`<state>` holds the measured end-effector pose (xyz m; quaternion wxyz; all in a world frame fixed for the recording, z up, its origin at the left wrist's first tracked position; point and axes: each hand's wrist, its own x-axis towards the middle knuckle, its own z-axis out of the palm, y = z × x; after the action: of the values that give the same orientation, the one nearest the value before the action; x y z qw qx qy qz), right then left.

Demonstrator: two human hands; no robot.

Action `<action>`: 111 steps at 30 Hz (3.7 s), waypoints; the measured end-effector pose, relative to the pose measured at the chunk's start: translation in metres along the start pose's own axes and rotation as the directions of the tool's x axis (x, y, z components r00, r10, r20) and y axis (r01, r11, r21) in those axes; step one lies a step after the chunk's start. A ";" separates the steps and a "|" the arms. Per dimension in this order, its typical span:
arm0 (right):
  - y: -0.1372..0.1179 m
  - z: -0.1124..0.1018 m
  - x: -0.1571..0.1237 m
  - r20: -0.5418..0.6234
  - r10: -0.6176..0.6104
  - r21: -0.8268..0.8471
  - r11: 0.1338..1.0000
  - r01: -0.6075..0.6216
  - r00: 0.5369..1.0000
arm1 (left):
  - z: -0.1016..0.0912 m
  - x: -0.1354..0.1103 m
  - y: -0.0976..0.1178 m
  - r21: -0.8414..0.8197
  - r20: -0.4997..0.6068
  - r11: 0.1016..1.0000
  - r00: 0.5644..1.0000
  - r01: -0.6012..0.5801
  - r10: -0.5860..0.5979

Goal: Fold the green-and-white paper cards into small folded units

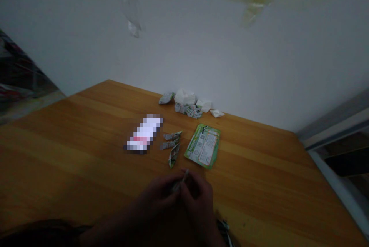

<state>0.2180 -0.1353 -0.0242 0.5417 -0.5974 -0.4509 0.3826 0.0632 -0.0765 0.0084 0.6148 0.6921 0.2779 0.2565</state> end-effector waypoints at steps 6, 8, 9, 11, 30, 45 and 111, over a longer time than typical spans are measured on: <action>-0.005 -0.002 0.004 -0.033 0.014 0.034 0.999 -0.013 0.999 | -0.002 0.003 0.010 0.044 0.050 0.999 0.999 -0.014 0.012; -0.005 -0.001 0.005 -0.039 0.009 0.041 0.999 -0.008 0.999 | -0.002 0.003 0.009 0.055 0.050 0.998 0.999 -0.018 0.015; -0.005 -0.001 0.005 -0.048 0.007 0.039 0.999 -0.005 0.999 | -0.002 0.003 0.008 0.060 0.051 0.998 0.999 -0.017 0.014; -0.003 -0.001 0.005 -0.059 0.004 0.036 0.999 -0.002 0.998 | -0.002 0.003 0.007 0.065 0.049 0.998 0.999 -0.015 0.012; -0.009 -0.001 0.003 -0.047 0.011 0.082 0.997 -0.007 0.999 | -0.002 0.004 0.012 0.067 0.055 0.997 0.998 -0.025 0.021; -0.005 0.006 -0.006 0.123 -0.218 -0.441 0.862 0.250 0.968 | 0.000 0.002 -0.004 0.299 -0.121 0.952 0.992 0.073 -0.038; -0.007 -0.027 0.017 0.387 -0.012 0.101 0.994 -0.029 0.922 | -0.017 0.006 -0.002 0.114 -0.179 0.985 0.978 0.127 -0.105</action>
<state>0.2480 -0.1278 -0.0133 0.4711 -0.4828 -0.5256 0.5184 0.0554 -0.0596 0.0080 0.5579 0.6870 0.3854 0.2612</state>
